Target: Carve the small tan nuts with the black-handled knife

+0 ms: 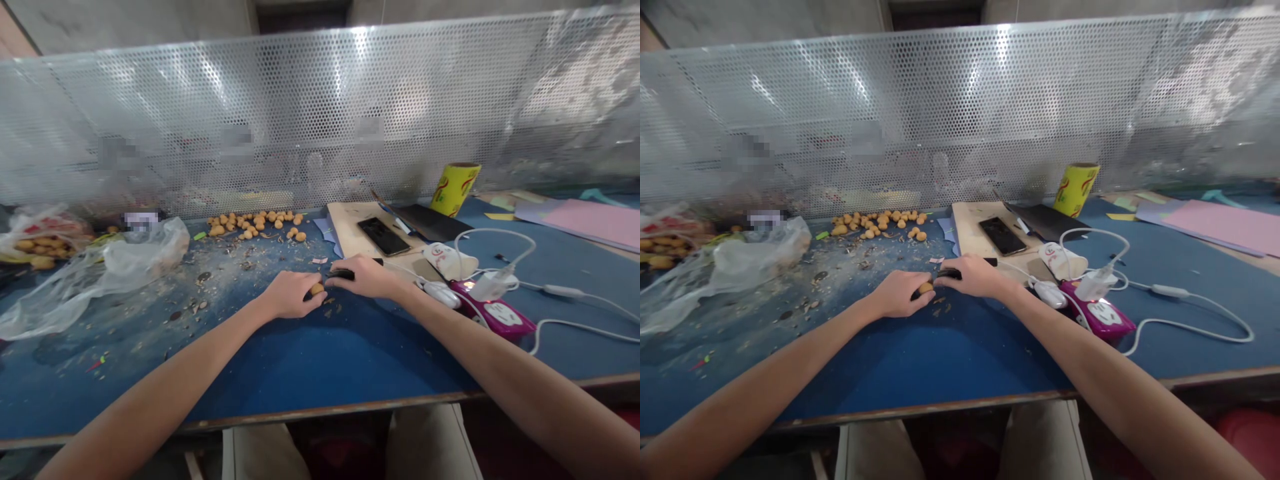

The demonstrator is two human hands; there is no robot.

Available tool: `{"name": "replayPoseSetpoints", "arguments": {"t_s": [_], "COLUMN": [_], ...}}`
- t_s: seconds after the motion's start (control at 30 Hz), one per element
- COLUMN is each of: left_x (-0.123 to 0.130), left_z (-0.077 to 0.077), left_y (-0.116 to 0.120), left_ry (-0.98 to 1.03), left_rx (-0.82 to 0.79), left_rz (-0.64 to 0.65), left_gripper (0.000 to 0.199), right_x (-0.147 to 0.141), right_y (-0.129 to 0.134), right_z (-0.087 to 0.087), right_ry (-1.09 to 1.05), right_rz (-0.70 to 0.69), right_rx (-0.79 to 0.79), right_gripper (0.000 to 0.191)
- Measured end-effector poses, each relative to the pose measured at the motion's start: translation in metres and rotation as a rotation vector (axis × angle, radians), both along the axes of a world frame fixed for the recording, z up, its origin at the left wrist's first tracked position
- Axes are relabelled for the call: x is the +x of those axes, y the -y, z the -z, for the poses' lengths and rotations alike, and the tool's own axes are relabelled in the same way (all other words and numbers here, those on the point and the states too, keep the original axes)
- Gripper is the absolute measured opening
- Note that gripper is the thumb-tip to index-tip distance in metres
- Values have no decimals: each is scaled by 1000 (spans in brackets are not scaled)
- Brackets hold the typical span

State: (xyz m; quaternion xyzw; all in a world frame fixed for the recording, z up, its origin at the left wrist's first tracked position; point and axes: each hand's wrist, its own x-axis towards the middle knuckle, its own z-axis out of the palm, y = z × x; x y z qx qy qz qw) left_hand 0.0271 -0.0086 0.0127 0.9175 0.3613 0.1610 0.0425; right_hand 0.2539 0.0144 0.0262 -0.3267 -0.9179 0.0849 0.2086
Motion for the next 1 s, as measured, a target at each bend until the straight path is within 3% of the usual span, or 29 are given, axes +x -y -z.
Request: {"name": "replayPoseSetpoints", "arguments": {"t_s": [0.2, 0.5, 1.0], "left_x": [1, -1, -1], "left_z": [0, 1, 0], "left_y": [1, -1, -1], "left_ry": [5, 6, 123], "left_rx": [3, 51, 88], "left_rz": [-22, -140, -155], "left_gripper": [19, 27, 26], "right_x": [1, 2, 3], "right_y": [0, -2, -3], "right_z": [-1, 1, 1], "right_ry": [14, 10, 15], "right_rz": [-76, -89, -93], "right_rx": [-43, -39, -55], "right_gripper": [22, 17, 15]}}
